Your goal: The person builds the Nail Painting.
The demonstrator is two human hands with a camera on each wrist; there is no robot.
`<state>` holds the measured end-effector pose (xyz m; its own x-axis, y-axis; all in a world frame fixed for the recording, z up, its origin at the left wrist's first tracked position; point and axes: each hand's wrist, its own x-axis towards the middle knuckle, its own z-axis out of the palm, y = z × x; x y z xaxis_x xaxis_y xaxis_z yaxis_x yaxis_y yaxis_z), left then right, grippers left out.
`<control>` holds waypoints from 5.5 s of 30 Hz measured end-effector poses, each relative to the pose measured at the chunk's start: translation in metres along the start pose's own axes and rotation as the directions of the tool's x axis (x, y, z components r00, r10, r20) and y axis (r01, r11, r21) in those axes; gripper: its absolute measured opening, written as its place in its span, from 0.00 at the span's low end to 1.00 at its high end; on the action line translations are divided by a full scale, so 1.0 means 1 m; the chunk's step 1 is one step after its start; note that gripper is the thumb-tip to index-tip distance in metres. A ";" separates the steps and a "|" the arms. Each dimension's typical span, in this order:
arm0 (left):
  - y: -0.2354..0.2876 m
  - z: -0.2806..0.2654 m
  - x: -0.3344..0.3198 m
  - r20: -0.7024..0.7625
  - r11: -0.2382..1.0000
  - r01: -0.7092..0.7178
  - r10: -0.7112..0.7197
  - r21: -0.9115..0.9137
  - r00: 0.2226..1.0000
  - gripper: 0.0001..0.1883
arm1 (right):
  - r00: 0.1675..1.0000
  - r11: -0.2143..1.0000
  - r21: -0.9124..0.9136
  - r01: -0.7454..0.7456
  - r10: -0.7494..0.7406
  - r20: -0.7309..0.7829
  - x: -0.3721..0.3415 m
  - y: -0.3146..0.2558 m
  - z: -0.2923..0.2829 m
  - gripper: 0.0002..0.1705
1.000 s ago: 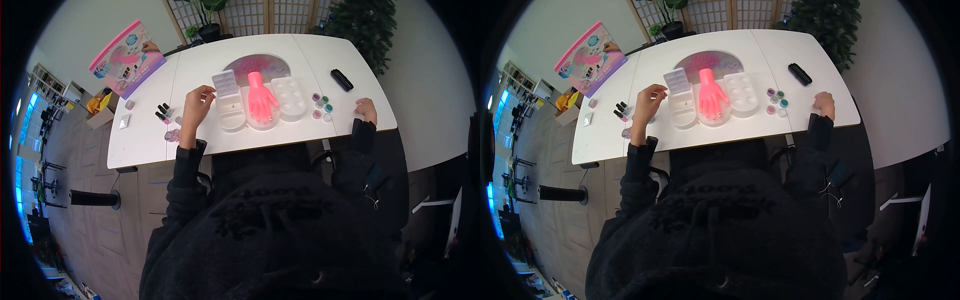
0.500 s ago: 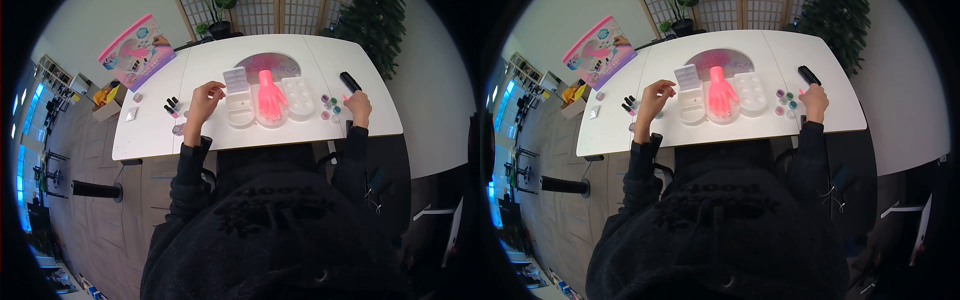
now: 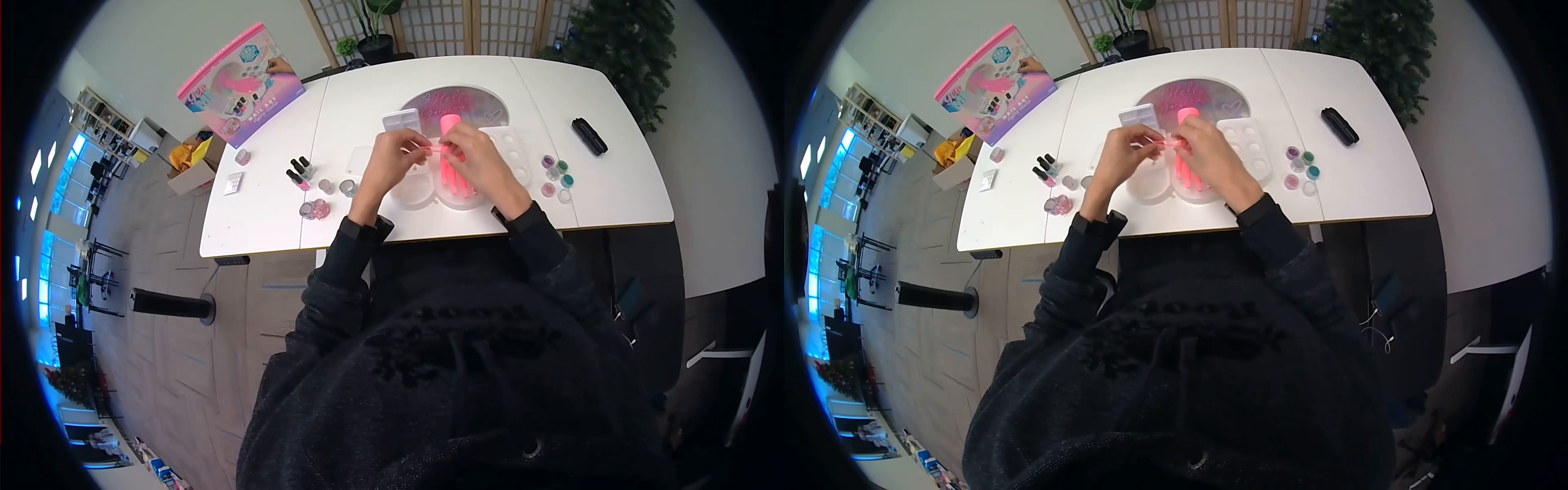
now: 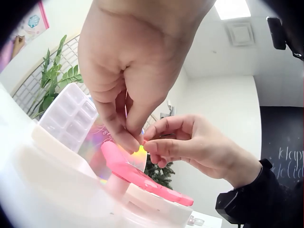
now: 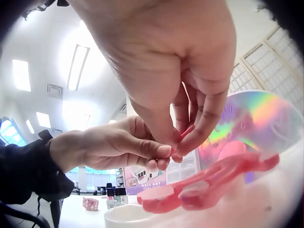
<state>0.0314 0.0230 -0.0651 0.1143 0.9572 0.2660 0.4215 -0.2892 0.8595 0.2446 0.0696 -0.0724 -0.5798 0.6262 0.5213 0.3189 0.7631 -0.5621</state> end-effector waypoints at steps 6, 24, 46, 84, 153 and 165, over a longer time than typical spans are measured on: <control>-0.030 -0.015 0.007 -0.255 0.858 -0.129 0.287 0.497 0.923 0.06 | 0.999 0.988 -0.149 0.036 -0.038 -0.005 -0.014 0.005 -0.017 0.16; -0.030 -0.003 -0.014 -0.154 0.497 -0.060 0.376 0.865 0.914 0.10 | 0.986 0.943 -0.326 -0.061 0.107 0.126 -0.041 0.000 -0.001 0.23; -0.065 -0.085 -0.035 -0.178 0.467 0.203 -0.098 0.860 0.979 0.18 | 0.984 0.938 -0.345 -0.003 0.065 0.168 -0.048 0.012 0.004 0.26; -0.060 -0.103 -0.130 -0.337 0.560 0.545 -0.436 0.624 0.834 0.20 | 0.986 0.972 -0.236 0.011 0.029 0.164 -0.050 0.014 0.001 0.26; 0.010 -0.020 -0.054 -0.117 0.984 0.020 0.000 0.175 0.993 0.10 | 0.526 0.815 -0.090 -0.572 0.281 -0.803 -0.289 0.081 -0.385 0.13; 0.013 0.008 -0.030 0.058 0.976 0.066 -0.080 0.210 0.995 0.11 | 0.289 0.108 0.299 -0.948 0.684 0.670 -0.474 0.289 -0.056 0.26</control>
<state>0.0407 -0.0096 -0.0653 0.1327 0.9764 0.1706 0.6073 -0.2161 0.7645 0.6534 0.0020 -0.4459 -0.4520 0.5958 -0.6639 0.3601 -0.5591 -0.7468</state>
